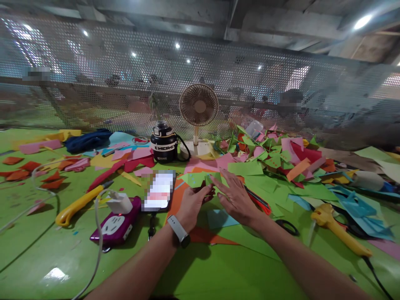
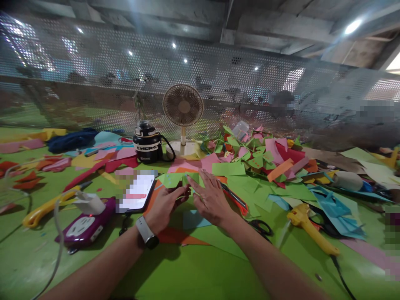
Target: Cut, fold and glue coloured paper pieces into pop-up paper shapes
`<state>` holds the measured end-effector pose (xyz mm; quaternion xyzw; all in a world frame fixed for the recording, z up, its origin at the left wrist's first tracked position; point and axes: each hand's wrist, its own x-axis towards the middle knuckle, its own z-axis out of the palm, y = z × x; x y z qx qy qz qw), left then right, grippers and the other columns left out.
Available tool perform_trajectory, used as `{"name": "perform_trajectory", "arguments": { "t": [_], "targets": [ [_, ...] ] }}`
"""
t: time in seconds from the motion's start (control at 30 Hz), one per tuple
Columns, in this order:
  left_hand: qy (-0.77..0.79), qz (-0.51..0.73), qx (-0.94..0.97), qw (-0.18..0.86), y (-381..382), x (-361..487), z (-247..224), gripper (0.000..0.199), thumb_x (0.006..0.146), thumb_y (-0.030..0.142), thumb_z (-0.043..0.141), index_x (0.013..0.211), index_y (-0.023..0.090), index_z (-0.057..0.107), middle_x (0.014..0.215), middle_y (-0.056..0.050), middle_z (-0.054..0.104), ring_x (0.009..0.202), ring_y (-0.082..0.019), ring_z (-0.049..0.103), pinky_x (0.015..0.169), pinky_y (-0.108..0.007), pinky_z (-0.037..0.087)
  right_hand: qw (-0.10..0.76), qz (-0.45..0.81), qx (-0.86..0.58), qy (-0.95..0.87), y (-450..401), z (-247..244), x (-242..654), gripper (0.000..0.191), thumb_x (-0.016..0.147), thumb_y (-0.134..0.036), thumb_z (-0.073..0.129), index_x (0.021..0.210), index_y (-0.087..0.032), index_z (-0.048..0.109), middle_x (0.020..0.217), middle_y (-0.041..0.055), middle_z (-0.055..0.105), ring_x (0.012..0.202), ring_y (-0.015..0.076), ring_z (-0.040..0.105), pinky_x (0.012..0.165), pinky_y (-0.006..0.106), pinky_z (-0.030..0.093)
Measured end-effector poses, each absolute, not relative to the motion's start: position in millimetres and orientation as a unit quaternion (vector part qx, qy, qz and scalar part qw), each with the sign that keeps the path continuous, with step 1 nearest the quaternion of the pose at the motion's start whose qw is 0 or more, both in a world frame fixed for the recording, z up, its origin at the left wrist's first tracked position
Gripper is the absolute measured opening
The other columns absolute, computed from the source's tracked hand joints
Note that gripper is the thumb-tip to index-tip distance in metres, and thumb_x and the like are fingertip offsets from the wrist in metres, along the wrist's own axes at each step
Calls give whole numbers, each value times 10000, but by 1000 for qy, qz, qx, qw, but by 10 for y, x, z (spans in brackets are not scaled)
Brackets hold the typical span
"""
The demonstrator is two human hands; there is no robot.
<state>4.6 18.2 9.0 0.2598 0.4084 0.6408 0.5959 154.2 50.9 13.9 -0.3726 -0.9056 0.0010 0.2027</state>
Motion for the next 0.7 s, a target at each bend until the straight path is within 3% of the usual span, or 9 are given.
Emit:
{"name": "perform_trajectory", "arguments": {
  "t": [0.23, 0.4, 0.57, 0.7],
  "targets": [
    [418, 634, 266, 594, 177, 49, 98, 283, 505, 280, 828, 694, 123, 686, 675, -25, 672, 635, -112, 603, 637, -219, 500, 233, 21, -371, -899, 516, 112, 1551, 542, 867, -223, 425, 1405, -287, 389, 1507, 58, 289, 1365, 284, 242, 1093, 524, 222],
    [432, 622, 272, 594, 184, 33, 86, 296, 508, 301, 834, 672, 113, 674, 661, -31, 659, 623, -110, 597, 600, -205, 481, 343, 160, -361, -852, 575, 103, 1570, 467, 874, -265, 411, 1331, -239, 502, 1381, 94, 467, 1309, 250, 349, 1086, 477, 256],
    [415, 607, 292, 612, 176, 39, 79, 305, 507, 293, 840, 680, 119, 659, 648, -13, 634, 598, -96, 570, 570, -198, 459, 455, 361, -405, -706, 676, 56, 1557, 474, 799, -354, 564, 1254, -221, 567, 1080, 79, 619, 1004, 202, 566, 921, 374, 431],
    [411, 595, 309, 618, 166, 49, 102, 305, 517, 293, 840, 671, 126, 637, 628, -2, 613, 588, -92, 551, 548, -194, 437, 472, 447, -418, -635, 697, 79, 1557, 582, 715, -362, 621, 1264, -187, 544, 891, 38, 599, 781, 155, 560, 760, 323, 473]
  ]
}}
